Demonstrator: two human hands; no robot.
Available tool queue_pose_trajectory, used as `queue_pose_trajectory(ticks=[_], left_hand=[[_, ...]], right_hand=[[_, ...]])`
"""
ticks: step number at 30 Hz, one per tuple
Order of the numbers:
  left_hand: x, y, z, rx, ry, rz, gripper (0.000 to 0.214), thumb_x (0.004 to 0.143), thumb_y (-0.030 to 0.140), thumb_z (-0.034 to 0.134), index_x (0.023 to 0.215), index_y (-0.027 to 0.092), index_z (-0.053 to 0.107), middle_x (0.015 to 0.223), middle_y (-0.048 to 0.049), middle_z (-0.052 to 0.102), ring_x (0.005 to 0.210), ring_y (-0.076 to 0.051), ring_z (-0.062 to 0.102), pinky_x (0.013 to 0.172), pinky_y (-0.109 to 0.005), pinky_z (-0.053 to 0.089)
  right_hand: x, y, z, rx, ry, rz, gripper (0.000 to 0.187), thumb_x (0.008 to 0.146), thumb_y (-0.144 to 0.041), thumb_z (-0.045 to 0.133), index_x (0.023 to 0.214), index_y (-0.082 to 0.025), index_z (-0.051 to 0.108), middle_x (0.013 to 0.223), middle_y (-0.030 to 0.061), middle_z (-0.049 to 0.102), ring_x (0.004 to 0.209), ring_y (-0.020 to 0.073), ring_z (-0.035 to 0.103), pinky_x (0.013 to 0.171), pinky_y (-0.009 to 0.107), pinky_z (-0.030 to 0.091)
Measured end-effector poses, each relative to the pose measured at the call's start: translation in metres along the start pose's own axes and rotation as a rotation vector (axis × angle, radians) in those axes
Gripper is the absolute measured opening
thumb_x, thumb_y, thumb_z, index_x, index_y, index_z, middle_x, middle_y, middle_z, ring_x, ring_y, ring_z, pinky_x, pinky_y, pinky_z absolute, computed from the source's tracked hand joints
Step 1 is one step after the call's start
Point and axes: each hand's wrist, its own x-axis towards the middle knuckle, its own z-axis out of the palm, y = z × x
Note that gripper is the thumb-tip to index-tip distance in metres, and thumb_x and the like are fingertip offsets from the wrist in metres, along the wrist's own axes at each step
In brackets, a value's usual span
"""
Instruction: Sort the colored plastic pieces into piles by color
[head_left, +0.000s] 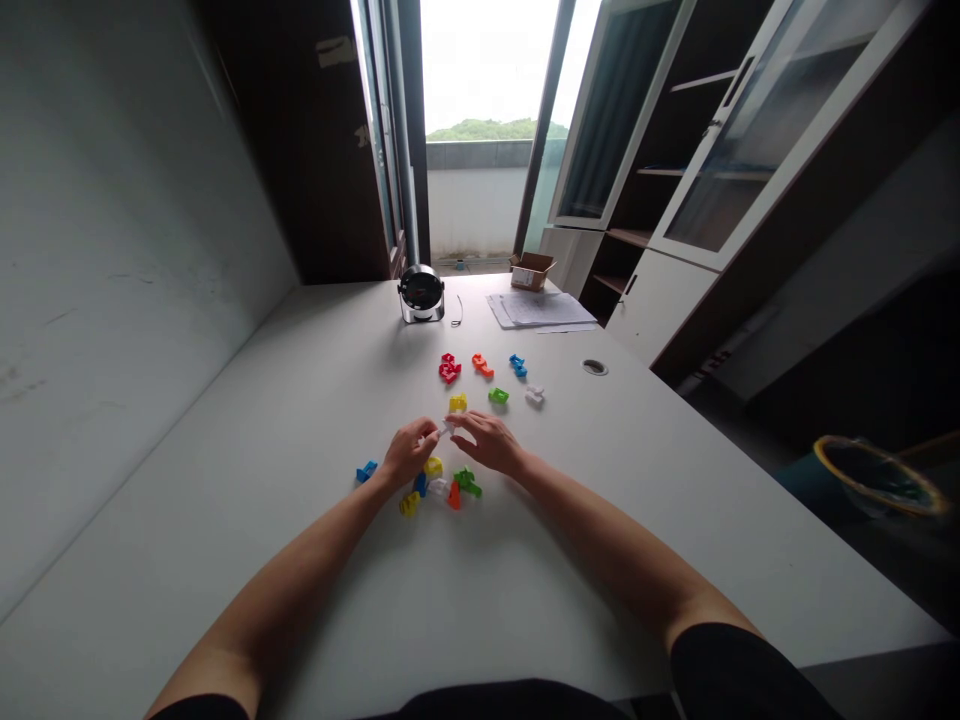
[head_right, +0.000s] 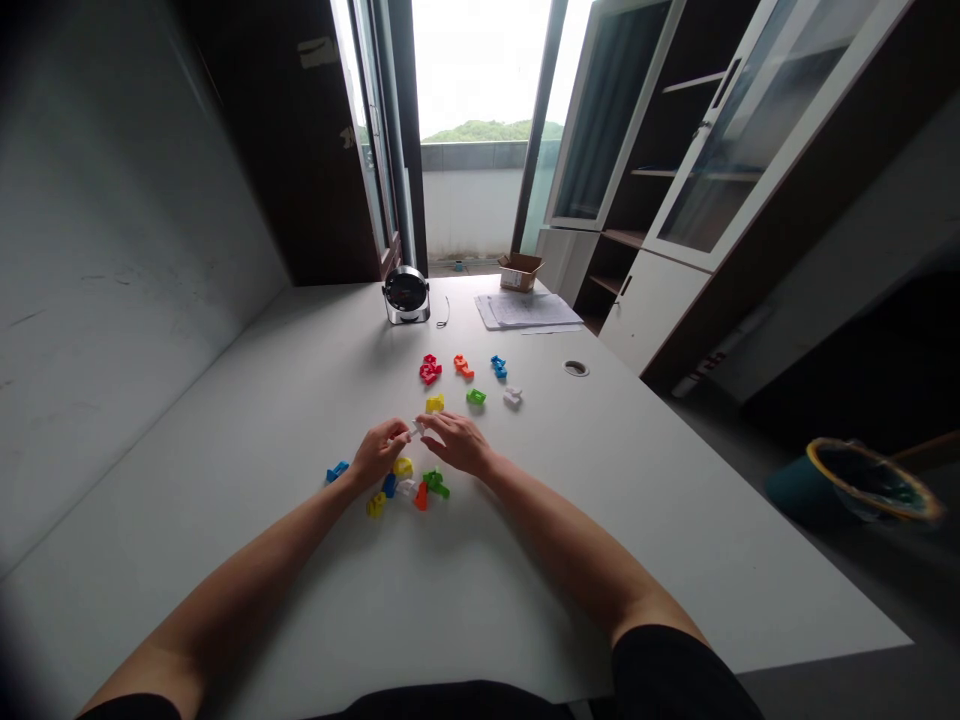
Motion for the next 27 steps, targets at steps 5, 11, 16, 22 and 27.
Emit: queue_pose_trajectory(ticks=[5, 11, 16, 22, 27], left_hand=[[0.0, 0.002, 0.0, 0.008, -0.001, -0.02, 0.03, 0.092, 0.04, 0.043, 0.084, 0.018, 0.062, 0.079, 0.0002, 0.063, 0.073, -0.013, 0.053, 0.066, -0.021, 0.038], [0.001, 0.0, 0.001, 0.012, -0.017, -0.014, 0.03, 0.093, 0.04, 0.043, 0.082, 0.018, 0.06, 0.077, 0.0003, 0.063, 0.07, -0.012, 0.053, 0.066, -0.021, 0.039], [0.0, -0.001, 0.001, -0.027, -0.051, -0.007, 0.031, 0.095, 0.044, 0.043, 0.1, 0.021, 0.063, 0.087, -0.0009, 0.068, 0.076, -0.014, 0.058, 0.069, -0.022, 0.043], [-0.002, -0.001, -0.003, 0.054, -0.226, 0.159, 0.022, 0.089, 0.037, 0.056, 0.099, 0.022, 0.068, 0.097, -0.0029, 0.069, 0.089, -0.017, 0.06, 0.087, -0.029, 0.046], [-0.003, 0.005, -0.007, 0.135, -0.371, 0.28, 0.028, 0.086, 0.04, 0.063, 0.109, 0.026, 0.069, 0.108, -0.0044, 0.068, 0.104, -0.021, 0.057, 0.1, -0.035, 0.041]], right_hand=[[-0.001, 0.001, 0.0, 0.012, 0.03, 0.03, 0.03, 0.094, -0.036, 0.062, 0.118, -0.021, 0.057, 0.107, 0.0071, 0.069, 0.091, 0.0194, 0.066, 0.079, 0.032, 0.052], [-0.001, 0.001, 0.002, 0.0, 0.026, -0.017, 0.034, 0.094, -0.034, 0.06, 0.125, -0.022, 0.053, 0.11, 0.0077, 0.068, 0.1, 0.0213, 0.065, 0.085, 0.035, 0.052], [0.0, 0.008, 0.002, -0.038, 0.081, 0.033, 0.033, 0.088, -0.032, 0.066, 0.117, -0.021, 0.055, 0.11, 0.009, 0.066, 0.102, 0.0244, 0.062, 0.089, 0.04, 0.051], [-0.01, 0.062, -0.03, -0.235, 0.284, 0.411, 0.029, 0.084, -0.032, 0.065, 0.109, -0.02, 0.057, 0.111, 0.011, 0.061, 0.105, 0.0287, 0.054, 0.094, 0.044, 0.045], [-0.04, 0.119, -0.071, -0.334, 0.218, 0.884, 0.036, 0.079, -0.042, 0.065, 0.104, -0.018, 0.059, 0.106, 0.0117, 0.059, 0.102, 0.0286, 0.052, 0.091, 0.04, 0.044]])
